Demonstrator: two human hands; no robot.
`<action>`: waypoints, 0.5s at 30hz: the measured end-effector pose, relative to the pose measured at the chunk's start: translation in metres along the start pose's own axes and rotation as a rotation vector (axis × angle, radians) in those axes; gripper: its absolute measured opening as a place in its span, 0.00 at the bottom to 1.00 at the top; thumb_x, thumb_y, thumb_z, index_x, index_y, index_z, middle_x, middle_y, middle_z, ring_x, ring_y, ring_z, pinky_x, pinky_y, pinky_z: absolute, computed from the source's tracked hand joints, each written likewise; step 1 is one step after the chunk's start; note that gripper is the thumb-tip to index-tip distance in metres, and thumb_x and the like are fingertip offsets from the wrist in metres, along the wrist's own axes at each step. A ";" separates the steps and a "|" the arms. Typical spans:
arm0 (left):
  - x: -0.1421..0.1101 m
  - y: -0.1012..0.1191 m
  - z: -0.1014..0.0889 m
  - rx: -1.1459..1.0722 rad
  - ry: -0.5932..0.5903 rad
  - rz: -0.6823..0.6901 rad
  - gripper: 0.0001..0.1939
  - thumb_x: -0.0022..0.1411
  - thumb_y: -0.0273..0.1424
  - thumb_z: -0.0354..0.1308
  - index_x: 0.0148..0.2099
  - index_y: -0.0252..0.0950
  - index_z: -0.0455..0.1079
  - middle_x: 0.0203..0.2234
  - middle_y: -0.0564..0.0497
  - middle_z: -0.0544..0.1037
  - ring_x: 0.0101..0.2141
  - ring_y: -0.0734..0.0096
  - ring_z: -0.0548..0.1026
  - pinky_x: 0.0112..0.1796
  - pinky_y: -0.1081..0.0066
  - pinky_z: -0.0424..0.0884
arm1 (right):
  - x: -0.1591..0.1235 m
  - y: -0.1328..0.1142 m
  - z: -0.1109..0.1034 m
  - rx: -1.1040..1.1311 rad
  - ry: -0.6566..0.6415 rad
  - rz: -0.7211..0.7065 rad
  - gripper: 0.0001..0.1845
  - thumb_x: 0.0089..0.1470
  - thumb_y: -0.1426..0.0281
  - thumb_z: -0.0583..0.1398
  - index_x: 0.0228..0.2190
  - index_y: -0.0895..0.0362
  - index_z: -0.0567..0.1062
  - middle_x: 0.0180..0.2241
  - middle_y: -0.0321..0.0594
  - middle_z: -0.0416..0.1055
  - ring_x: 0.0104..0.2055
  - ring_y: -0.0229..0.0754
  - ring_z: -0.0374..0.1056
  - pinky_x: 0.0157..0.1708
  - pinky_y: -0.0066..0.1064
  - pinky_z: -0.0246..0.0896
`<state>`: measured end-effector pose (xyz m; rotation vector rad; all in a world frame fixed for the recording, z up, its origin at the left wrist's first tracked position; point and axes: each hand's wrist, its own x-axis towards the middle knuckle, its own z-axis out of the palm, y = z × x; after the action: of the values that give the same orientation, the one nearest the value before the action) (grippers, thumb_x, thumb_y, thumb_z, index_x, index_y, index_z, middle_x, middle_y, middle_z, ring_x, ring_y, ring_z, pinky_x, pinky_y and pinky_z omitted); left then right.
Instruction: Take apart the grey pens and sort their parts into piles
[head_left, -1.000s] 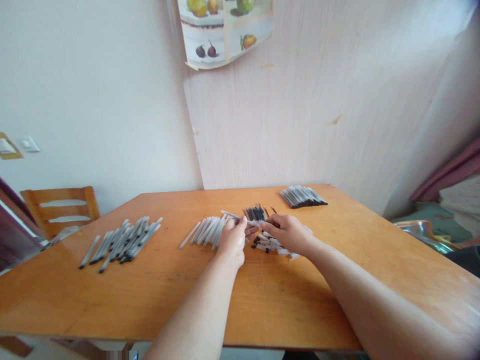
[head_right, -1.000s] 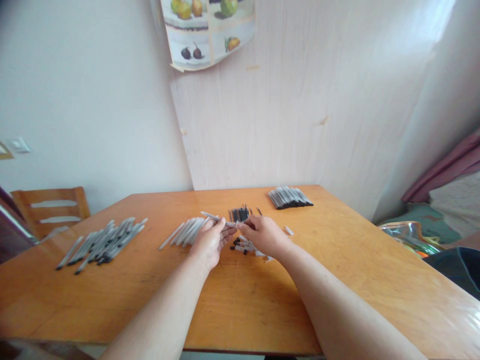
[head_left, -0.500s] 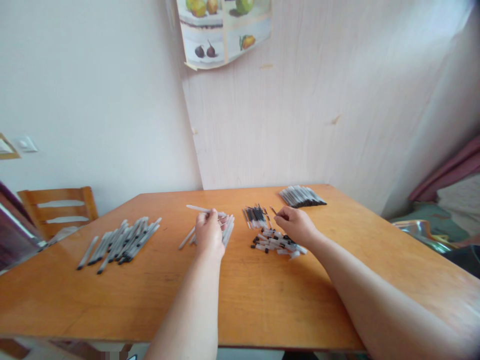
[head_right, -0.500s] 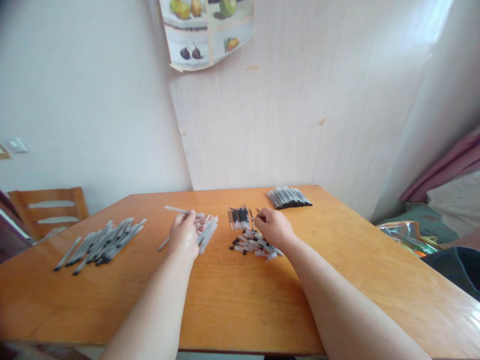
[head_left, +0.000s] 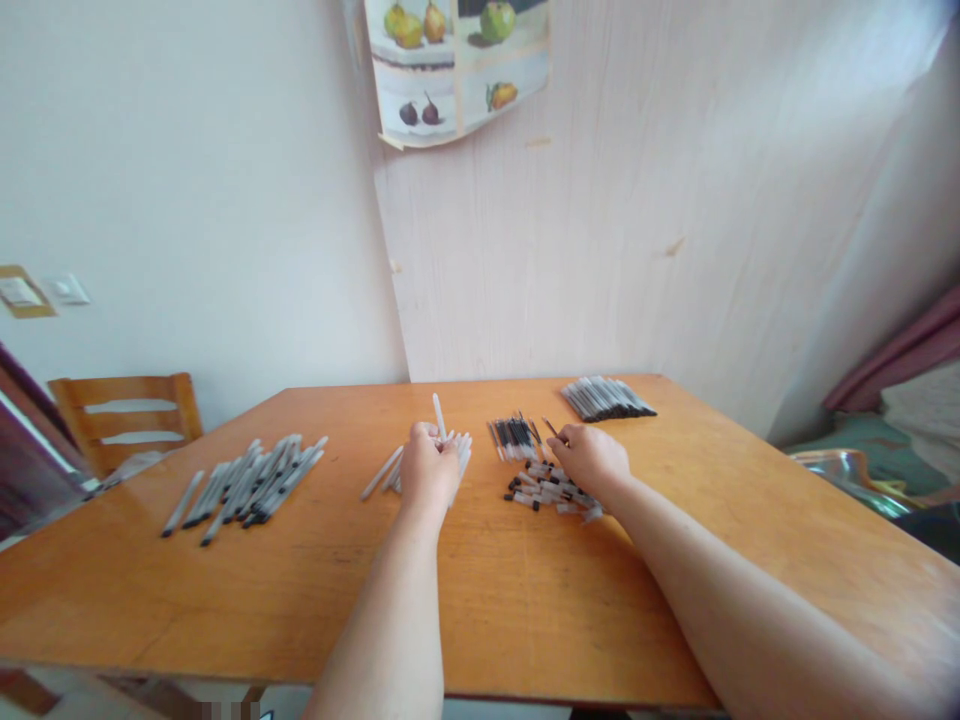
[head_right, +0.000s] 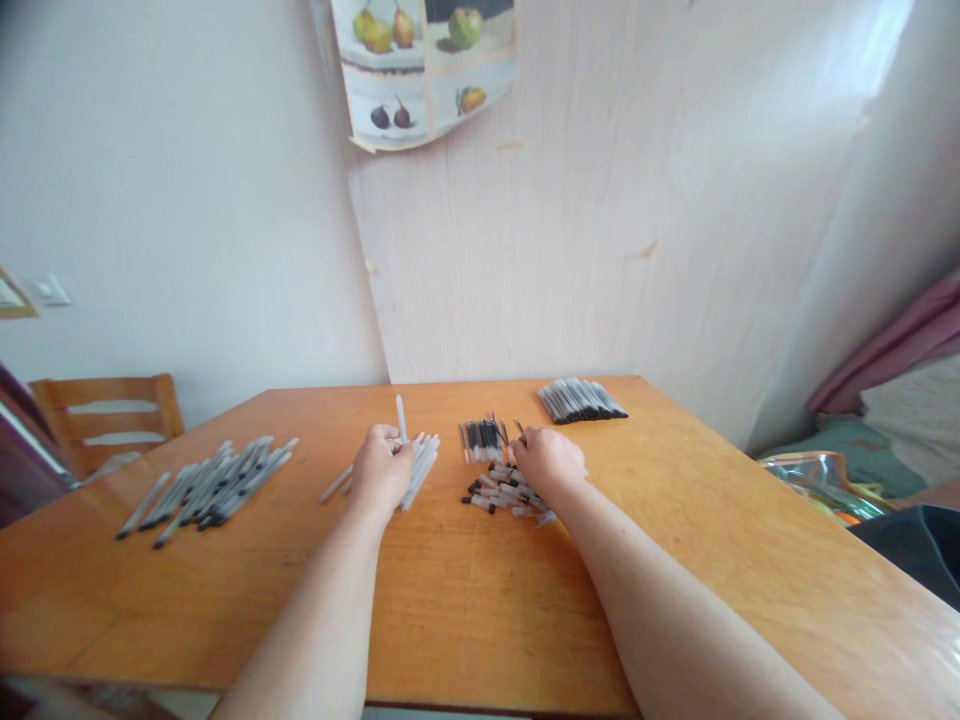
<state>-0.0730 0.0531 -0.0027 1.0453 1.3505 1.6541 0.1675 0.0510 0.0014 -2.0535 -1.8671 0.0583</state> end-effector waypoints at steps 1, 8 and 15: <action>-0.001 0.003 0.000 0.246 0.042 0.064 0.11 0.51 0.26 0.63 0.34 0.40 0.65 0.28 0.48 0.76 0.36 0.62 0.76 0.36 0.69 0.67 | 0.000 0.000 0.000 0.000 -0.007 -0.009 0.23 0.57 0.53 0.49 0.34 0.53 0.78 0.35 0.47 0.76 0.38 0.46 0.70 0.31 0.30 0.55; -0.001 0.017 -0.007 0.938 0.058 0.254 0.07 0.58 0.33 0.55 0.39 0.37 0.70 0.35 0.44 0.79 0.38 0.62 0.76 0.38 0.68 0.68 | -0.005 0.006 -0.009 -0.013 0.070 -0.020 0.24 0.59 0.55 0.46 0.35 0.51 0.78 0.35 0.43 0.77 0.37 0.45 0.71 0.29 0.29 0.52; -0.005 0.022 -0.021 1.231 0.047 0.310 0.12 0.59 0.32 0.52 0.39 0.37 0.76 0.38 0.41 0.78 0.39 0.60 0.75 0.39 0.67 0.67 | -0.009 0.009 -0.017 0.035 0.107 -0.030 0.24 0.59 0.54 0.46 0.34 0.51 0.78 0.35 0.43 0.77 0.36 0.44 0.70 0.27 0.29 0.48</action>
<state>-0.0920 0.0372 0.0160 1.9501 2.3999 0.9008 0.1791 0.0379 0.0127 -1.9656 -1.8193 -0.0259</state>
